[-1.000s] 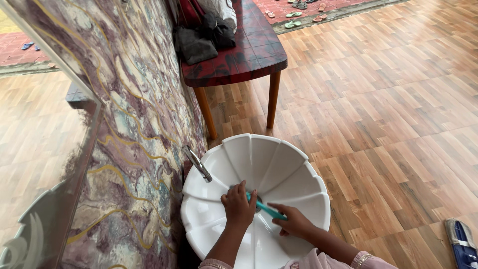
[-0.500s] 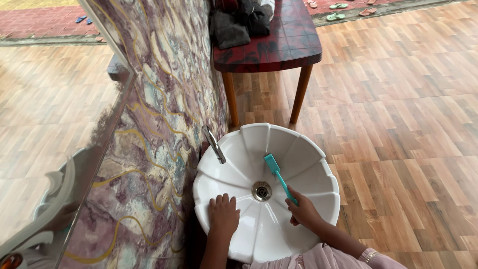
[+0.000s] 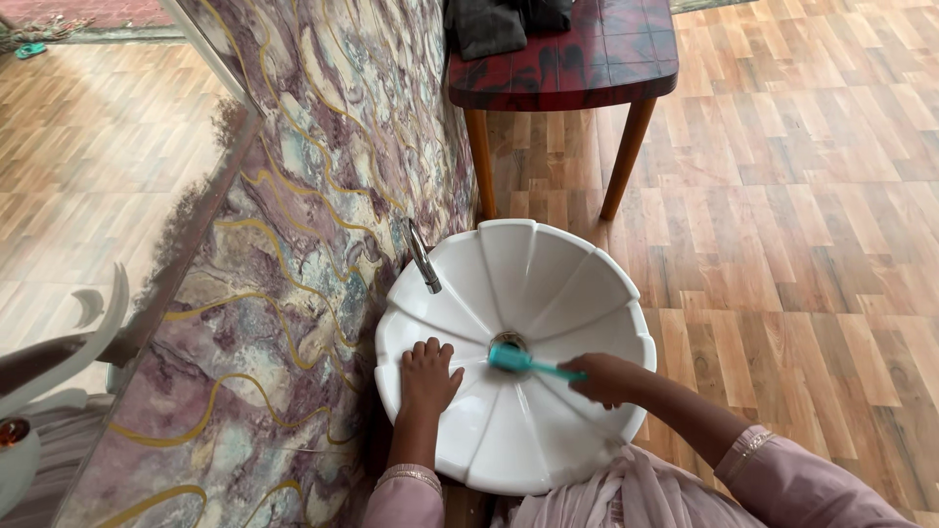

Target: The person scrubs the inside of a white, flower-shaped sink using a teal scrub brush. They systematically clean the basin, focusing on the center drain area and the ridges, while occasionally rinsing the brush under the faucet.

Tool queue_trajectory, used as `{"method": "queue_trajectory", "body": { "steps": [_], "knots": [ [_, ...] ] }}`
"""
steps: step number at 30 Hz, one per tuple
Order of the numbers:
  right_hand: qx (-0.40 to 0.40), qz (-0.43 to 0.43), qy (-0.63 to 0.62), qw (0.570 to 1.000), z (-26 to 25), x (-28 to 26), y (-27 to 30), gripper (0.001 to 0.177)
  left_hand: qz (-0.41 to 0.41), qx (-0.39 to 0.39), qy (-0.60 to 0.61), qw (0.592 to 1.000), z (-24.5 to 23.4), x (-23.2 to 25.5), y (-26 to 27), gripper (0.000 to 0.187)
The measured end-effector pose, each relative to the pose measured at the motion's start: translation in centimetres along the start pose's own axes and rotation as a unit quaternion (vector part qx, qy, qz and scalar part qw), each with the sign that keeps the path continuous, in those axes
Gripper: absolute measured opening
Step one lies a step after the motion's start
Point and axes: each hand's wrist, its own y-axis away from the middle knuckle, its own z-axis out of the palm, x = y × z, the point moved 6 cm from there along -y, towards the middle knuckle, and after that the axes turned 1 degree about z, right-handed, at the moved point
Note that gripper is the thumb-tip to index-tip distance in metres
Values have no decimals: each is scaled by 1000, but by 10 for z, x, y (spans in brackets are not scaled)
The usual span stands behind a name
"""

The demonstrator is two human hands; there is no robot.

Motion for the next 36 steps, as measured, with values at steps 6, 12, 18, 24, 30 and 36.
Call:
{"method": "queue_trajectory", "body": {
  "steps": [6,12,18,24,30,36],
  "knots": [
    [172,-67,107,977,-34,-9,-9,50,13,-2,-66,998,9,7,3,42],
    [-33,-154,145,977,7,-4,6,50,29,30,-98,994,6,12,7,40],
    [146,-80,291,942,-27,7,-24,49,26,39,-113,992,12,14,4,40],
    [52,-160,184,968,32,-7,2,48,19,39,-105,994,19,11,3,38],
    [58,-140,188,970,36,-12,9,52,21,45,-110,993,25,11,1,41],
    [88,-101,249,959,-2,-13,11,52,-16,16,-89,996,19,6,1,45]
  ]
}}
